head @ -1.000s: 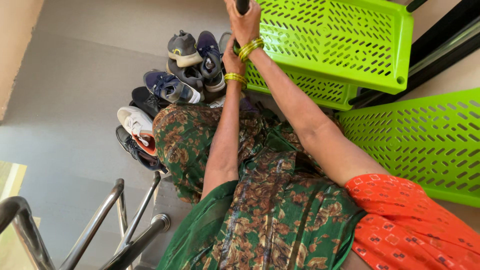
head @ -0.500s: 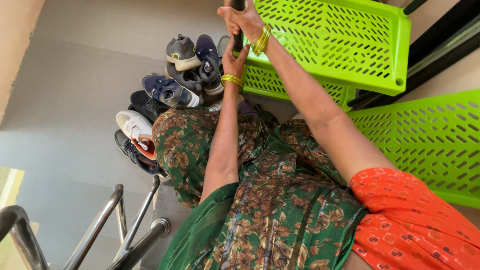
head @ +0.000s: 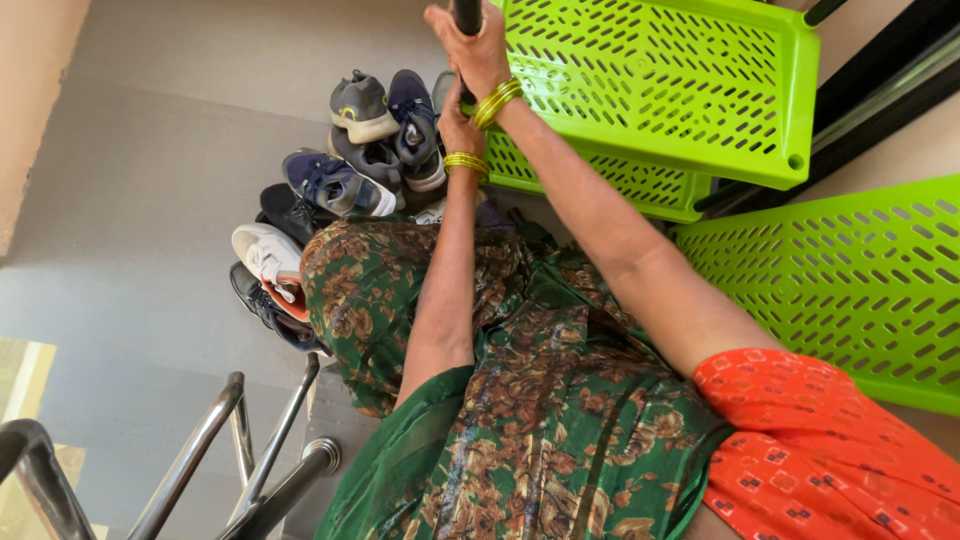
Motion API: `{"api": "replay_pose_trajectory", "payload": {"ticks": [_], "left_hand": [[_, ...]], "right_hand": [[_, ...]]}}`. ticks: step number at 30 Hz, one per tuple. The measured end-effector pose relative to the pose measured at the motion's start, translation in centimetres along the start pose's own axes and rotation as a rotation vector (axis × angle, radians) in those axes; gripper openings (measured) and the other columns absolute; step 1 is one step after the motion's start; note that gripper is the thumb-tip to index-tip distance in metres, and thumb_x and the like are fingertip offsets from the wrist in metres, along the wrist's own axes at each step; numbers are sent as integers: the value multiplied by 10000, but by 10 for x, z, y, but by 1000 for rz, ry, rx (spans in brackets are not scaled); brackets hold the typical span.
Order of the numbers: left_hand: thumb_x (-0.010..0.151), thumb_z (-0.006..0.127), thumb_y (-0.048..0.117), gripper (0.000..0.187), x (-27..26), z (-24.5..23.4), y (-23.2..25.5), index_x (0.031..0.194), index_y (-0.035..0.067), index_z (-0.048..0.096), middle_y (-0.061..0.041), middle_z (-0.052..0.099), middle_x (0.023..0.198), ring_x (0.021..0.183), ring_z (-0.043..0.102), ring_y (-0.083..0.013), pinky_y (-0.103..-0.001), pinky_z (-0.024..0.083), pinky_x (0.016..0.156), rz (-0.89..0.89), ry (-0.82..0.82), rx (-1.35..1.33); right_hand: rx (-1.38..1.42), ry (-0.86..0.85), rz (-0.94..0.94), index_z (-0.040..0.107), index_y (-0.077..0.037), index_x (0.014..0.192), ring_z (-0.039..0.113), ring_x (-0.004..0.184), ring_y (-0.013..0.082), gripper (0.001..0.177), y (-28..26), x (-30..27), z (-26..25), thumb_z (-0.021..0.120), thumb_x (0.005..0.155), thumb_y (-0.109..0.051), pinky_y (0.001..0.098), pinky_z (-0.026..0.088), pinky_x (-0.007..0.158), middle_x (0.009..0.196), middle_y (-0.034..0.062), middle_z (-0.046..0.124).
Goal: The person kneels beside a green plastic shoe rack on a stair landing and wipes its perforated shelves with a cloth. They then pull the rack apart, detach the black support tubes from the shelf baskets, and continue wiping the separated shelves and tubes.
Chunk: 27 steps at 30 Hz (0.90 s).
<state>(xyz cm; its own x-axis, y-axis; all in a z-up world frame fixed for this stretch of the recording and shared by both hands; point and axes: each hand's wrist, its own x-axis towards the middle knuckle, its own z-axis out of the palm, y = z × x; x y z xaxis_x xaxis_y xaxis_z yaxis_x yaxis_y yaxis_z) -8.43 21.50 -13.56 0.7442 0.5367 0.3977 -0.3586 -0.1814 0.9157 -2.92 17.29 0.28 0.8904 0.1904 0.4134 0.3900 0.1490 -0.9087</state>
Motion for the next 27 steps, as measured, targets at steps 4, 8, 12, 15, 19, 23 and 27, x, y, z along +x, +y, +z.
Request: {"api": "replay_pose_trajectory", "payload": {"ticks": [4, 8, 12, 15, 19, 23, 27], "left_hand": [[919, 850, 134, 373, -1, 1, -10, 1225, -19, 702, -83, 797, 999, 849, 676, -97, -290, 577, 789, -187, -66, 34], [888, 824, 45, 371, 3, 6, -24, 1221, -56, 695, -93, 765, 1057, 925, 675, -123, -294, 569, 833, -174, -31, -147], [823, 756, -25, 479, -3, 11, -36, 1283, -61, 627, -90, 755, 1098, 984, 693, -121, -286, 563, 887, -107, 31, -135], [768, 736, -69, 543, -3, 16, -44, 1298, -62, 617, -101, 760, 1104, 998, 700, -126, -290, 559, 895, -82, 94, -82], [837, 791, -28, 473, 0, 14, -47, 1291, -38, 659, -119, 778, 1019, 903, 657, -120, -297, 573, 821, -127, 109, -66], [791, 796, 12, 481, 0, 8, -26, 1248, -35, 654, -135, 795, 1031, 922, 710, -150, -318, 585, 824, -52, 59, -10], [809, 826, 132, 406, 1, -5, 4, 1161, -23, 696, -145, 791, 963, 837, 748, -181, -341, 579, 768, -85, -18, 101]], "right_hand": [[242, -669, 93, 651, -15, 989, 715, 787, 139, 149, -1, 10, -39, 754, 1067, -88, 307, 596, 748, 858, 58, 721], [217, -606, 238, 536, -101, 798, 550, 582, 60, 319, 0, 1, -37, 781, 1002, -118, 252, 447, 552, 677, -24, 560], [238, -314, 269, 484, -142, 748, 458, 466, 36, 340, 10, -16, -16, 768, 933, -138, 250, 374, 431, 590, -59, 483], [42, -130, 191, 509, -123, 695, 482, 434, 38, 337, 25, -17, -7, 759, 919, -148, 244, 369, 386, 551, -52, 520], [-233, 56, -121, 561, -97, 671, 497, 496, 45, 368, 46, -20, 3, 801, 941, -165, 246, 383, 439, 572, -46, 554], [-150, -26, -18, 558, -66, 702, 536, 513, 75, 351, 26, -22, 0, 809, 912, -195, 268, 421, 458, 593, -33, 575], [273, -762, 66, 645, -36, 1062, 692, 886, 123, 195, -25, -2, -40, 779, 996, -161, 272, 561, 812, 943, 39, 715]]}}
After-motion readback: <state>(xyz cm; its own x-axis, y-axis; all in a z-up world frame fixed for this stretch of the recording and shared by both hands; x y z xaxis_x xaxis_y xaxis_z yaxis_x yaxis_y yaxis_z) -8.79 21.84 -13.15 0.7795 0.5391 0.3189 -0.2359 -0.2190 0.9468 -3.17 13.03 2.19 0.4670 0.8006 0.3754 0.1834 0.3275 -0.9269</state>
